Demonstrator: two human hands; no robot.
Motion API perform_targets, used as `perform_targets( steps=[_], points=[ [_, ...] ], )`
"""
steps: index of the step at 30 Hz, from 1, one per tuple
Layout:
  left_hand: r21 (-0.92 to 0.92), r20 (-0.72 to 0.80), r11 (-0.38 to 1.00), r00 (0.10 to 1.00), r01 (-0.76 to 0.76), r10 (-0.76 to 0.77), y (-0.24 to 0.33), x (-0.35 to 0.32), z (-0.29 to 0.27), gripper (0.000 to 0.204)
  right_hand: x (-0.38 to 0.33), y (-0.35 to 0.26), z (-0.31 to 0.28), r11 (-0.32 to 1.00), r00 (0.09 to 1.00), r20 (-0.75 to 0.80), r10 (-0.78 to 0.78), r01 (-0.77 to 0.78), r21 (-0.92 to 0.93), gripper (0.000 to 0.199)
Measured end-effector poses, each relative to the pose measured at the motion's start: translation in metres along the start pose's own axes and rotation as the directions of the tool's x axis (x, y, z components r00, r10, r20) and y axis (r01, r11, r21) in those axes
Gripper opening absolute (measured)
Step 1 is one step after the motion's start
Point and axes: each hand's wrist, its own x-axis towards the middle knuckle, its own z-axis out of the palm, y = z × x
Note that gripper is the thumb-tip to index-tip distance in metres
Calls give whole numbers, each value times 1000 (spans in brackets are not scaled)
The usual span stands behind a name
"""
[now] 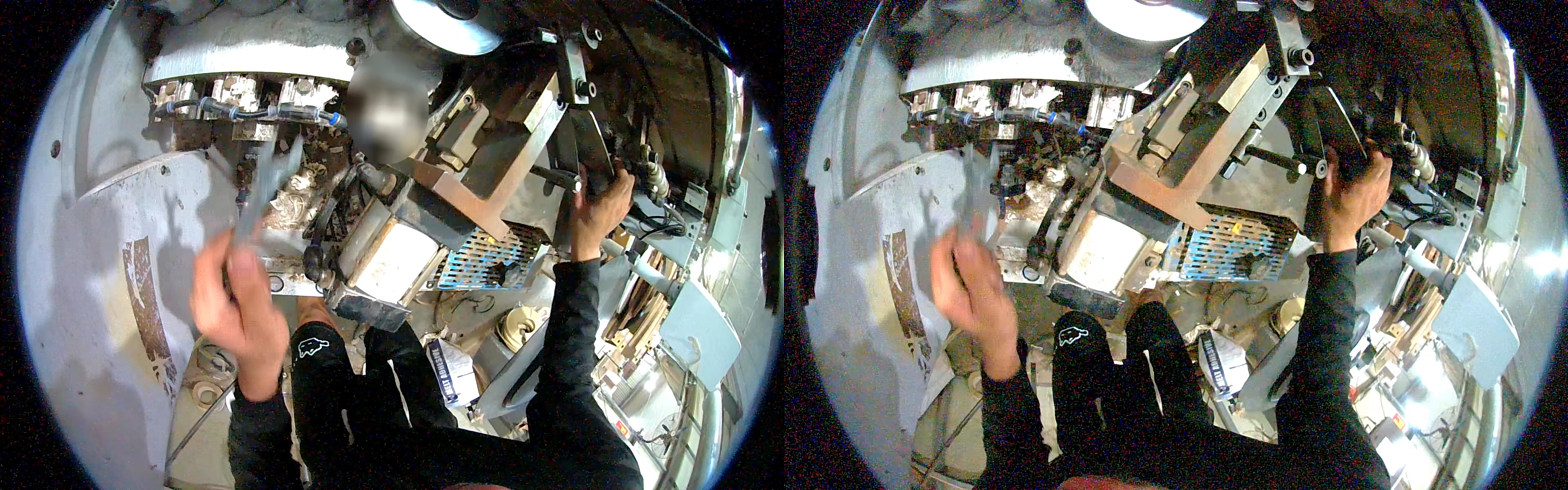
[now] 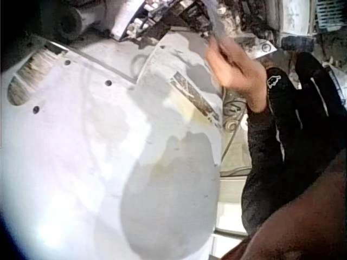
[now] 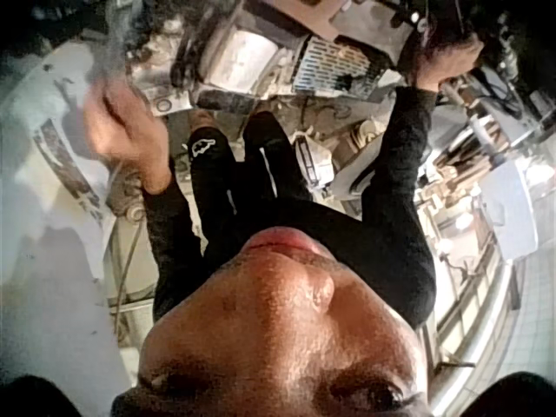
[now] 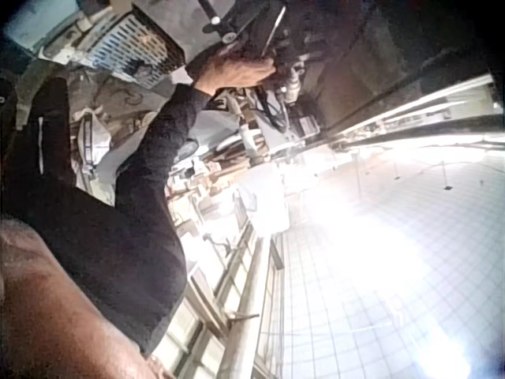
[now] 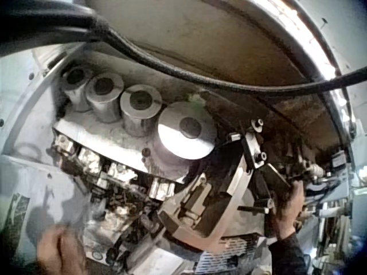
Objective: The person adjusts internal components of an industrial machine using a wrench and a hex key, then walks through the workshop to move a white wood panel and a cardboard box.
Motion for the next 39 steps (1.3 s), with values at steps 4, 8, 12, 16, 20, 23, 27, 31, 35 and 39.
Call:
perform_targets(
  steps=[4,8,12,16,20,23,27,31,35,39],
  points=[
    [-23,181,957,943,290,-281,2,-104,-56,30,1,-9,11,970,981,-114,156,-173,-169,70],
    [-220,370,976,926,2,81,4,-210,-32,19,7,-20,19,956,964,-154,219,-243,-167,78],
    [-278,651,871,747,404,-138,43,-203,51,18,3,-10,16,964,981,-115,155,-176,-199,75],
    [-208,607,923,783,324,-138,51,-188,120,21,-3,1,4,997,1000,-14,13,-14,-75,68],
    [-95,678,945,716,313,-169,50,-187,157,35,-3,4,-4,997,997,80,4,-10,74,62],
    [82,633,993,766,80,-114,49,-184,163,59,-2,2,-6,998,997,77,-20,16,55,62],
    [309,762,933,636,-186,-126,80,-143,114,75,0,-7,-3,999,999,-11,31,-31,13,62],
    [37,428,899,820,-436,380,114,-55,72,31,-1,-9,14,986,988,-87,126,-134,-101,67],
    [167,125,697,716,-697,687,156,105,86,20,3,-9,14,968,976,-141,168,-190,-164,73],
    [70,541,720,633,-690,554,154,213,133,39,8,-17,13,976,980,-139,141,-162,-147,74]
  ],
)
